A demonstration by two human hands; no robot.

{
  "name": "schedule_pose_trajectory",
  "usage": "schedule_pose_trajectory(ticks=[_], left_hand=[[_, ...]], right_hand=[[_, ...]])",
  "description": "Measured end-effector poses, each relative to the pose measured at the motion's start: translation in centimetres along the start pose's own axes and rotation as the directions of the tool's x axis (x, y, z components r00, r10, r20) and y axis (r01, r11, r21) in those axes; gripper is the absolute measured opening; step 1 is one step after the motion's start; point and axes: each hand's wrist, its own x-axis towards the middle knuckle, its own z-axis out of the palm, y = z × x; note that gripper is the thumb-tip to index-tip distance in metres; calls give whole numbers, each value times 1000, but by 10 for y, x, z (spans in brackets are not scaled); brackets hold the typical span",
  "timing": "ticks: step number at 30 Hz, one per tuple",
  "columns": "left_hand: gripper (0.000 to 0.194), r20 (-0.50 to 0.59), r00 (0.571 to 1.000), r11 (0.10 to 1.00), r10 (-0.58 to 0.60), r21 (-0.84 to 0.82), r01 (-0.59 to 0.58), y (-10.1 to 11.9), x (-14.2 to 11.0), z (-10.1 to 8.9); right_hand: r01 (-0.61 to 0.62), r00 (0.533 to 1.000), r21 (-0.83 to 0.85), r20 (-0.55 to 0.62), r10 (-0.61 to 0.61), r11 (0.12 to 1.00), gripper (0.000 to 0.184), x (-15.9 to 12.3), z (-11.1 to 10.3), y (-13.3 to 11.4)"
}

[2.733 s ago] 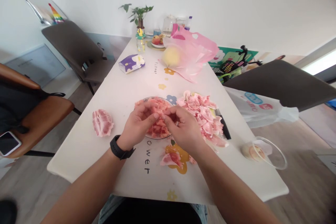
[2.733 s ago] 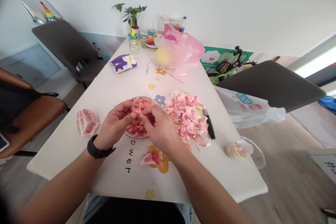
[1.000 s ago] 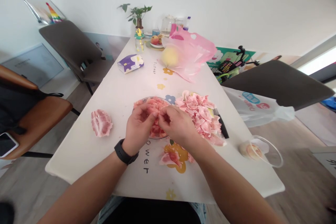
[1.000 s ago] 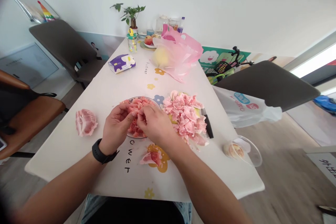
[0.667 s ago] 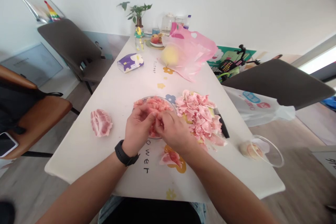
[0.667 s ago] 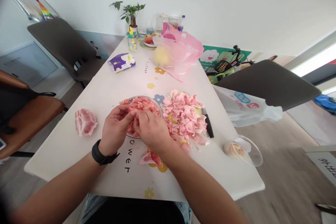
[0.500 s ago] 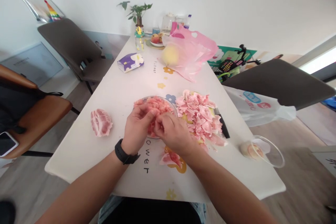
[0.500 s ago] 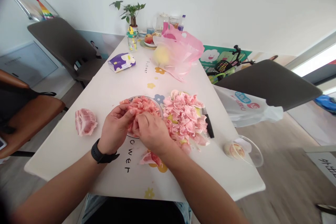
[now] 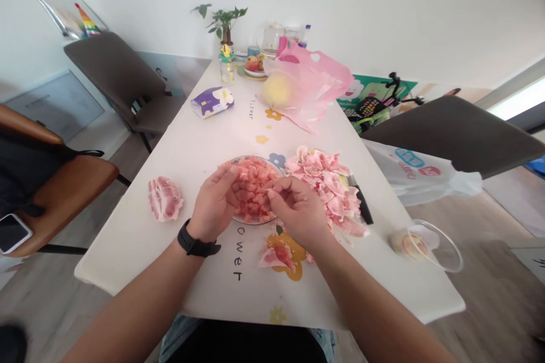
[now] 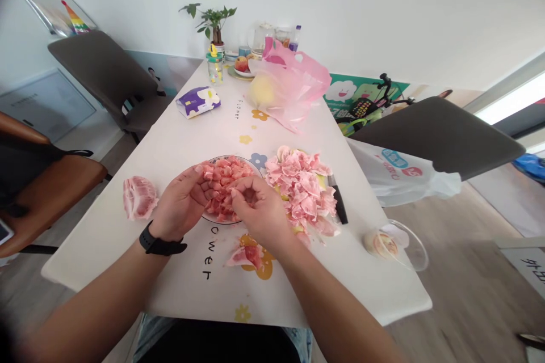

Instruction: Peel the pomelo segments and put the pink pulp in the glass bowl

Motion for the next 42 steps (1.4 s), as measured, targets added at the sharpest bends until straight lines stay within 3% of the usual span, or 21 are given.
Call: schedule_pose_trajectory(ticks=[8, 15, 18, 20, 22, 24, 27, 30, 32, 34, 37, 42], left_hand=[[28, -1, 1000, 1000, 14, -5, -14, 1, 2, -3], [27, 13, 1000, 999, 12, -31, -11, 0, 2, -4], [27, 16, 1000, 999, 10, -30, -10, 1, 2, -4], [27, 18, 1000, 1000, 11, -24, -11, 2, 2, -4], [27, 15, 1000, 1000, 15, -13, -15, 3, 2, -3], [27, 14, 1000, 1000, 22, -1, -22, 3, 2, -1], [27, 21, 999, 999, 32, 14, -32, 3, 1, -1], [26, 27, 999, 999, 26, 26, -27, 2, 0, -2], [27, 36, 999, 999, 22, 47, -23, 1, -1, -3], [30, 46, 999, 997, 23, 79, -26, 0, -2, -2], [34, 52, 999, 991, 10, 131, -17, 0, -4, 0], [38, 69, 998, 983, 15, 180, -27, -2, -7, 3]], right_hand=[[-52, 999, 170, 24, 49, 984, 14, 5, -10, -17], [-44, 996, 308, 91, 17, 950, 16, 3, -13, -11], [-13, 998, 160, 59, 4, 987, 12, 6, -23, -8], [60, 998, -106, -12, -62, 993, 15, 12, -39, -6], [145, 979, -474, -60, -196, 868, 19, 20, -60, -3], [200, 965, -765, 45, -259, 612, 27, 28, -82, 1], [205, 974, -935, 165, -158, 289, 29, 37, -105, 7], [188, 971, -970, 160, -177, 154, 32, 36, -106, 8], [165, 962, -967, 115, -247, 192, 31, 33, -95, 5], [161, 953, -940, 69, -296, 301, 30, 28, -79, 0], [244, 949, -846, 108, -297, 473, 31, 24, -53, -9], [358, 928, -759, 226, -295, 544, 24, 25, -27, -21]])
